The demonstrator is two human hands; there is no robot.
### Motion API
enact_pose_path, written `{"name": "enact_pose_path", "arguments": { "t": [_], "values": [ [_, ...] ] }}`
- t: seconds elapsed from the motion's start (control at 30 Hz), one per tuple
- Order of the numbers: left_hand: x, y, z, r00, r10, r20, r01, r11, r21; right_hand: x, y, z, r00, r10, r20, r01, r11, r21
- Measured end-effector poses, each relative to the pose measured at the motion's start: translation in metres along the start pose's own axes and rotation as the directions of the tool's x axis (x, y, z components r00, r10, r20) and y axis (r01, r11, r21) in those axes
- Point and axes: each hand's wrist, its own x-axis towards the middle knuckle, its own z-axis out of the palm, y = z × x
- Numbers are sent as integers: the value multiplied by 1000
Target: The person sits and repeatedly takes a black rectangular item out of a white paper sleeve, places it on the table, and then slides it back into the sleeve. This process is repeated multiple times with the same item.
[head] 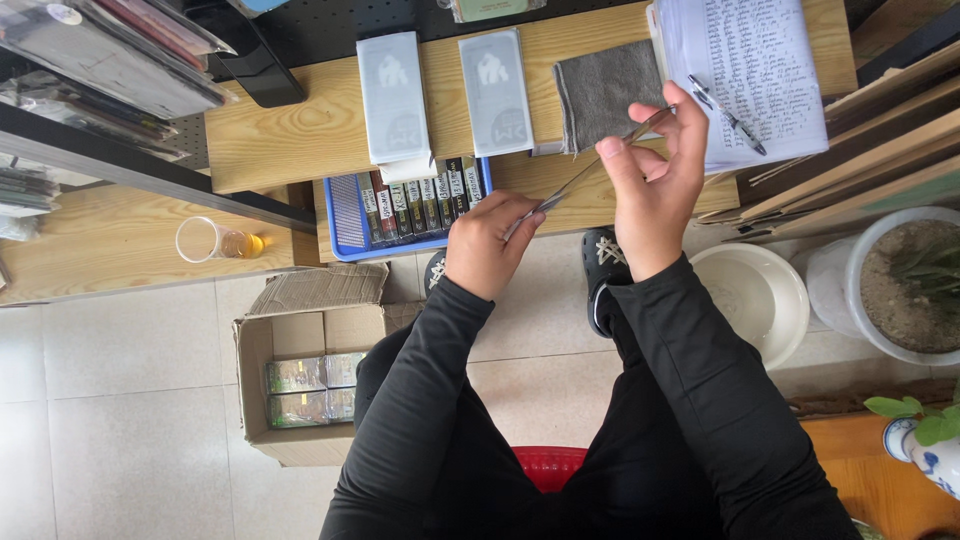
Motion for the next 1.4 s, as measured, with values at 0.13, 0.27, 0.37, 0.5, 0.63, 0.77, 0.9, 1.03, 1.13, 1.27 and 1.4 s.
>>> {"name": "enact_pose_path", "arguments": {
  "t": [0.13, 0.27, 0.37, 0.5, 0.63, 0.77, 0.9, 1.03, 1.13, 1.27, 1.4],
  "values": [
    [1, 2, 1, 999, -46, 23, 48, 995, -84, -4, 0, 5, 995, 54, 81, -47, 995, -83],
    [0, -11, 8, 969, -230, -94, 201, 949, -242, -1, -2, 7, 894, 37, 446, 24, 991, -132],
    [4, -9, 2, 940, -325, -108, 262, 886, -383, -9, 4, 10, 818, 46, 573, 129, 957, -261],
    [6, -12, -1, 886, -460, -62, 346, 744, -571, -13, 4, 11, 799, 101, 592, 59, 968, -245],
    [3, -21, 5, 866, -500, -23, 366, 665, -651, -16, 16, 10, 807, 199, 556, -116, 977, -181],
    [4, -19, 2, 846, -522, 109, 421, 528, -737, -13, 18, 8, 797, 257, 546, -252, 964, -85],
    [1, -17, 4, 889, -403, 218, 440, 616, -653, -6, 19, -3, 827, 252, 503, -285, 958, -12],
    [2, -9, 2, 879, -425, 217, 453, 600, -659, -7, 26, -4, 819, 264, 509, -301, 954, -10],
    [4, -11, 0, 879, -429, 207, 451, 611, -650, -8, 24, -3, 805, 239, 543, -244, 968, -64],
    [9, -4, -8, 870, -465, 165, 442, 585, -680, -9, 9, 4, 815, 250, 523, -269, 962, -40],
    [15, -29, -10, 852, -523, 11, 361, 572, -736, -25, 1, 15, 567, 497, 656, -504, 840, -201]
  ]
}}
